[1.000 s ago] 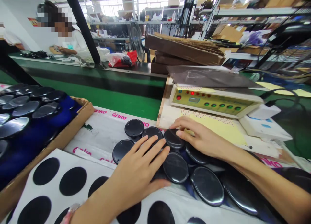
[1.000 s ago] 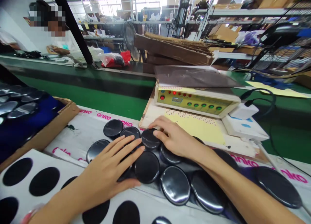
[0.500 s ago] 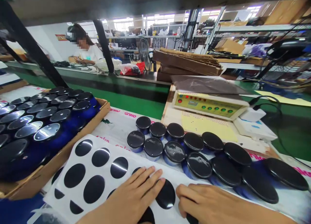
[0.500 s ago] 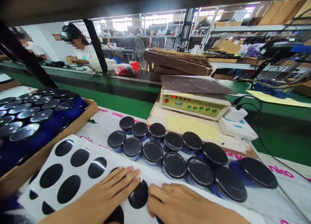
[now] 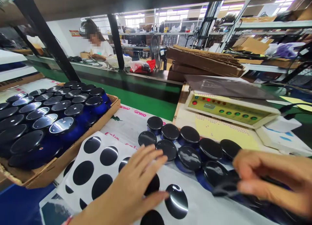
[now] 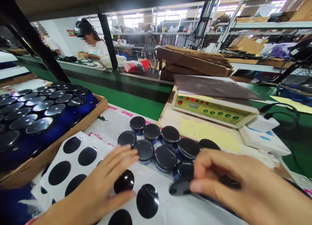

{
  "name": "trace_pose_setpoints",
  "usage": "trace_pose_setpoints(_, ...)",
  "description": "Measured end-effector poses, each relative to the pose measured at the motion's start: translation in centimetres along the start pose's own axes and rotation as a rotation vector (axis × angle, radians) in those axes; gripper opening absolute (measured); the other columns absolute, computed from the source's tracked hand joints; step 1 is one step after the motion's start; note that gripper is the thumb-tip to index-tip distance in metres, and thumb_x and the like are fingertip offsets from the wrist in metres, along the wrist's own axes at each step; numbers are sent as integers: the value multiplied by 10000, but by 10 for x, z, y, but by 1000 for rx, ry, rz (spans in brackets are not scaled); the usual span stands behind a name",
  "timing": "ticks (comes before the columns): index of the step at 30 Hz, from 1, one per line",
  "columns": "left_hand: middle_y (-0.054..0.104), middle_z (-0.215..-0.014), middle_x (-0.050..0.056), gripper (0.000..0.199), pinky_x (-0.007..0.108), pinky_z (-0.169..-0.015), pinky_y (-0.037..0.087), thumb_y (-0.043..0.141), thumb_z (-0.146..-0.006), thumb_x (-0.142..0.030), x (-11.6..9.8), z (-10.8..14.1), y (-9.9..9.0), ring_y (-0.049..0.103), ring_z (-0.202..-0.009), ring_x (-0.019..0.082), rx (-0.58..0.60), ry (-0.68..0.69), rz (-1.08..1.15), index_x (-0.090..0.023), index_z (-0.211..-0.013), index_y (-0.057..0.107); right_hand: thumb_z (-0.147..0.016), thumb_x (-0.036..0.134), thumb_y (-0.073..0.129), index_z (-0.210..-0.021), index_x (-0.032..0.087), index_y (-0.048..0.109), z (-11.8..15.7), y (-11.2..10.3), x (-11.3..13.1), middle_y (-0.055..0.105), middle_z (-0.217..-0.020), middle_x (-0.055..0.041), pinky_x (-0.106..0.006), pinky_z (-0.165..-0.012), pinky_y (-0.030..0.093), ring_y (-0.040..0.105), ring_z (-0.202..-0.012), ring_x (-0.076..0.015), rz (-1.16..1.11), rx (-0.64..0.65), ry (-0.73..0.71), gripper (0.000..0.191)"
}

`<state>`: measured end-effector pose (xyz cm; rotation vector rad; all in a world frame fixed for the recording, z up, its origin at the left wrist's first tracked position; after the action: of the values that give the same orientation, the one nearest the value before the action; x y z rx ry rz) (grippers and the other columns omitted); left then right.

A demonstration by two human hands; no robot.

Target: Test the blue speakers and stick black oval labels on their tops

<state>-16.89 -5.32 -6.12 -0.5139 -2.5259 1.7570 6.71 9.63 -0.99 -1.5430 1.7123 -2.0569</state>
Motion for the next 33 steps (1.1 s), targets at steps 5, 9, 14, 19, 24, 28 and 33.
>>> trace_pose_setpoints(5, 396, -1400, 190, 687, 626, -1066, 262, 689, -729, -531, 21, -29, 8, 245, -1349, 388, -108, -177, -41, -107, -1228, 483, -752, 523, 652, -697, 205, 579, -70, 25, 19, 510, -621, 24, -228, -518, 359, 448, -562, -114, -426, 210, 199, 331)
trace_pose_setpoints(9, 448, -1374, 143, 649, 665, -1063, 212, 705, -724, -515, 28, -35, 22, 296, -1320, 374, -53, -218, 34, -154, -1214, 479, -777, 518, 627, -715, 197, 562, -80, 58, 23, 524, -695, 18, -228, -565, 359, 461, -644, -126, -466, 201, 187, 334)
trace_pose_setpoints(14, 458, -1348, 143, 606, 595, -1058, 289, 732, -712, -478, 28, -34, 25, 303, -1301, 350, -58, -252, 149, -150, -1161, 492, -732, 497, 679, -692, 201, 565, -71, 62, 21, 513, -634, 23, -220, -508, 341, 444, -591, -121, -443, 147, 242, 320)
trace_pose_setpoints(19, 468, -1326, 145, 600, 555, -1065, 299, 728, -723, -464, 29, -36, 26, 308, -1290, 336, -86, -238, 164, -136, -1160, 480, -684, 499, 715, -688, 200, 577, -73, 62, 24, 548, -622, 16, -203, -466, 334, 446, -558, -114, -503, 156, 314, 330)
trace_pose_setpoints(24, 465, -1330, 149, 576, 555, -1064, 298, 727, -732, -438, 29, -36, 25, 305, -1296, 346, -68, -246, 162, -137, -1161, 488, -701, 509, 696, -659, 199, 573, -72, 65, 26, 544, -600, 11, -210, -437, 328, 457, -532, -118, -465, 168, 293, 336)
trace_pose_setpoints(28, 476, -1322, 144, 557, 555, -1064, 299, 733, -730, -417, 28, -37, 24, 315, -1290, 344, -75, -249, 168, -134, -1150, 500, -735, 542, 649, -655, 201, 567, -73, 65, 28, 546, -586, 5, -219, -426, 348, 461, -514, -122, -400, 173, 258, 360)
trace_pose_setpoints(33, 481, -1316, 144, 551, 555, -1067, 294, 725, -736, -431, 28, -37, 24, 316, -1289, 343, -73, -251, 173, -131, -1145, 511, -817, 498, 576, -673, 215, 557, -72, 68, 27, 509, -558, 25, -214, -419, 361, 435, -492, -113, -208, 142, 187, 318)
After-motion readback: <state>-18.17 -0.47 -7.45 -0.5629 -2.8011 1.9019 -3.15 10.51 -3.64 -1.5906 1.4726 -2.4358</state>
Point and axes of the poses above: each hand's wrist, its own z-axis away from the middle knuckle, its own y-axis out of the palm, x = y × z, the point moved 1 cm from there along -z, towards the middle knuckle
